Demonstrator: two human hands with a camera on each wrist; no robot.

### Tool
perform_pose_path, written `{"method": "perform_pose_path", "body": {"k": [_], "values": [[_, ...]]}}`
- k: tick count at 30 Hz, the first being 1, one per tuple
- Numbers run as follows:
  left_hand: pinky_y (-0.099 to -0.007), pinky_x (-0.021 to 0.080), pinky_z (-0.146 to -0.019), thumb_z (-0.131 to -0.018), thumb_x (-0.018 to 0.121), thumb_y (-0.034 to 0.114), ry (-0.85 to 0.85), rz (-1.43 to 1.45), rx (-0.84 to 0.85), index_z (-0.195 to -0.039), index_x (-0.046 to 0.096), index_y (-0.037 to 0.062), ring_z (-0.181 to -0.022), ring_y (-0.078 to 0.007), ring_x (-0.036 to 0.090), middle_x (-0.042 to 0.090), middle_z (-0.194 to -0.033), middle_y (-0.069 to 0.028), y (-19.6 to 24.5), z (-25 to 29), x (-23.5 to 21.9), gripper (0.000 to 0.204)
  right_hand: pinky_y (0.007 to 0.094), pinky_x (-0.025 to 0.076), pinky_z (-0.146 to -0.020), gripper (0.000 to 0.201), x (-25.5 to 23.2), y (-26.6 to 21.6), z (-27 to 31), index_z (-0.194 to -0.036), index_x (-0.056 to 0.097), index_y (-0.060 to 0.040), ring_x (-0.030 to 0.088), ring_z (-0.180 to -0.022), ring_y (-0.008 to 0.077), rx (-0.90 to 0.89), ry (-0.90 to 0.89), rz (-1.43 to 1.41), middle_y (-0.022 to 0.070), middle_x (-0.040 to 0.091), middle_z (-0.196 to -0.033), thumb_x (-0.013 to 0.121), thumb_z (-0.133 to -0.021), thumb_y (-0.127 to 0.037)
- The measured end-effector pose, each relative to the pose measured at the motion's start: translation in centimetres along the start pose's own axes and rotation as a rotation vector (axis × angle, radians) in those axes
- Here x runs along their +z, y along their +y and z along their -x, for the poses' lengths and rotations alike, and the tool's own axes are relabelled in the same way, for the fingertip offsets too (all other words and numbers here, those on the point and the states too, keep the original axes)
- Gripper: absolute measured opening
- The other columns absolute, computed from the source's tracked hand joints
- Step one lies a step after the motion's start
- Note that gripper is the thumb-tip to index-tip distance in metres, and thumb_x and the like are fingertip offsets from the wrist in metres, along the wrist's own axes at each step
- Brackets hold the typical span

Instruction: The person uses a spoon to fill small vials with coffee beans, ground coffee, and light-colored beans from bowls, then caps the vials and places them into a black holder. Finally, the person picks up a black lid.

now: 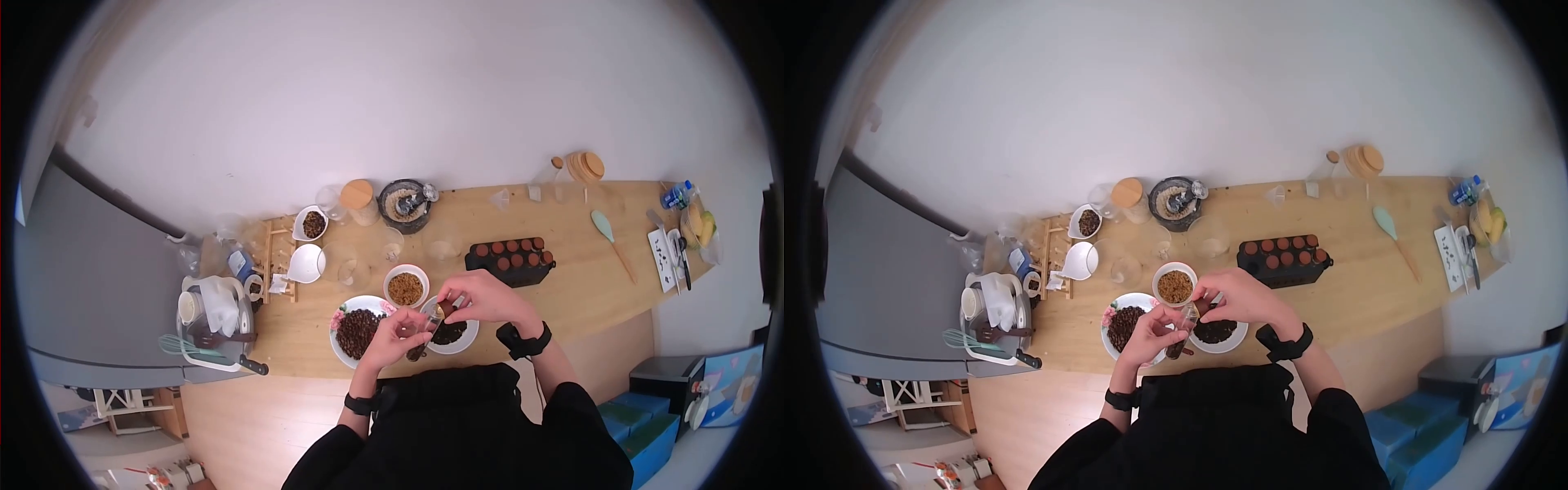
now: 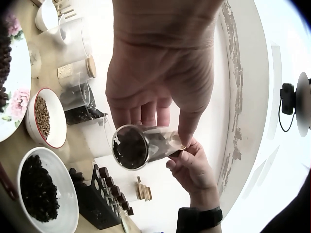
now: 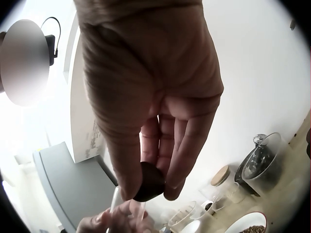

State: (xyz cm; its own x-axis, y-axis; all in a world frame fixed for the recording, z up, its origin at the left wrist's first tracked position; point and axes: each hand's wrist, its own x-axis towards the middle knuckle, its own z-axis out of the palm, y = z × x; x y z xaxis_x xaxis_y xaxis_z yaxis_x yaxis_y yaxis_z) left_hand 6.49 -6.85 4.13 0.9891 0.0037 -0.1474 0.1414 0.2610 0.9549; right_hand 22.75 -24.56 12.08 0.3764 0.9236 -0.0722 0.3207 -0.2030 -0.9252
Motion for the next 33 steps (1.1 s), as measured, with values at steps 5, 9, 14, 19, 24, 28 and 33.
{"method": "perform_pose_path", "body": {"k": [5,9,14,19,24,28,33], "values": [[-0.0272,0.055,-0.076,-0.083,0.069,0.001,-0.019,0.006,-0.090,-0.104,0.058,0.0011,-0.084,-0.0109,0.064,0.065,-0.095,-0.0052,1.5,0.4,-0.4,0.023,0.0278,0.055,-0.073,0.033,0.2,0.2,-0.4,-0.101,0.067,-0.0031,0.066,-0.079,0.0161,-0.124,-0.042,-0.009,0.0052,0.064,-0.093,0.076,-0.070,-0.003],[-0.0268,0.054,-0.076,-0.083,0.069,0.001,-0.090,0.062,-0.120,-0.104,0.059,0.0011,-0.082,-0.0100,0.064,0.065,-0.093,-0.0043,0.3,-0.2,-0.6,0.023,0.0283,0.053,-0.072,0.033,0.2,-0.4,0.2,-0.100,0.069,-0.0040,0.064,-0.078,0.0168,-0.142,-0.029,0.028,0.0049,0.064,-0.093,0.075,-0.067,0.001],[-0.0253,0.052,-0.074,-0.081,0.070,-0.001,-0.158,0.017,-0.140,-0.103,0.059,0.0017,-0.084,-0.0096,0.064,0.067,-0.091,-0.0042,0.2,-1.0,-0.4,0.024,0.0290,0.052,-0.071,0.034,0.1,-0.5,1.2,-0.099,0.070,-0.0040,0.064,-0.079,0.0185,-0.118,-0.032,0.053,0.0054,0.064,-0.093,0.073,-0.066,0.004],[-0.0274,0.051,-0.079,-0.081,0.070,-0.001,-0.297,0.071,-0.108,-0.103,0.059,0.0009,-0.088,-0.0128,0.065,0.069,-0.095,-0.0075,-0.1,-1.6,-0.4,0.025,0.0308,0.053,-0.075,0.034,0.2,-0.7,2.0,-0.100,0.069,-0.0044,0.065,-0.081,0.0212,-0.091,-0.101,0.016,0.0067,0.063,-0.091,0.069,-0.067,0.005],[-0.0338,0.054,-0.077,-0.081,0.069,0.003,-0.438,0.213,-0.120,-0.104,0.058,-0.0006,-0.086,-0.0199,0.067,0.069,-0.095,-0.0130,-0.2,-1.8,-0.9,0.026,0.0335,0.051,-0.078,0.033,-0.1,-1.8,2.4,-0.099,0.068,-0.0048,0.062,-0.089,0.0247,-0.263,-0.112,0.086,0.0055,0.062,-0.094,0.070,-0.067,0.003],[-0.0325,0.053,-0.078,-0.083,0.067,0.003,-0.592,0.435,-0.225,-0.107,0.057,-0.0023,-0.088,-0.0211,0.067,0.068,-0.096,-0.0148,0.3,-1.4,-1.2,0.026,0.0329,0.051,-0.076,0.029,0.7,-2.7,2.3,-0.099,0.071,-0.0094,0.060,-0.090,0.0238,-0.510,-0.098,0.200,0.0048,0.064,-0.097,0.069,-0.072,0.001],[-0.0311,0.053,-0.078,-0.080,0.070,0.001,-0.581,0.534,-0.200,-0.107,0.059,-0.0016,-0.087,-0.0197,0.067,0.068,-0.096,-0.0139,0.5,-0.5,-1.1,0.029,0.0350,0.051,-0.067,0.015,0.6,-4.2,2.3,-0.094,0.070,-0.0061,0.062,-0.077,0.0253,-0.451,-0.049,0.270,0.0074,0.063,-0.086,0.067,-0.080,-0.010]]}}
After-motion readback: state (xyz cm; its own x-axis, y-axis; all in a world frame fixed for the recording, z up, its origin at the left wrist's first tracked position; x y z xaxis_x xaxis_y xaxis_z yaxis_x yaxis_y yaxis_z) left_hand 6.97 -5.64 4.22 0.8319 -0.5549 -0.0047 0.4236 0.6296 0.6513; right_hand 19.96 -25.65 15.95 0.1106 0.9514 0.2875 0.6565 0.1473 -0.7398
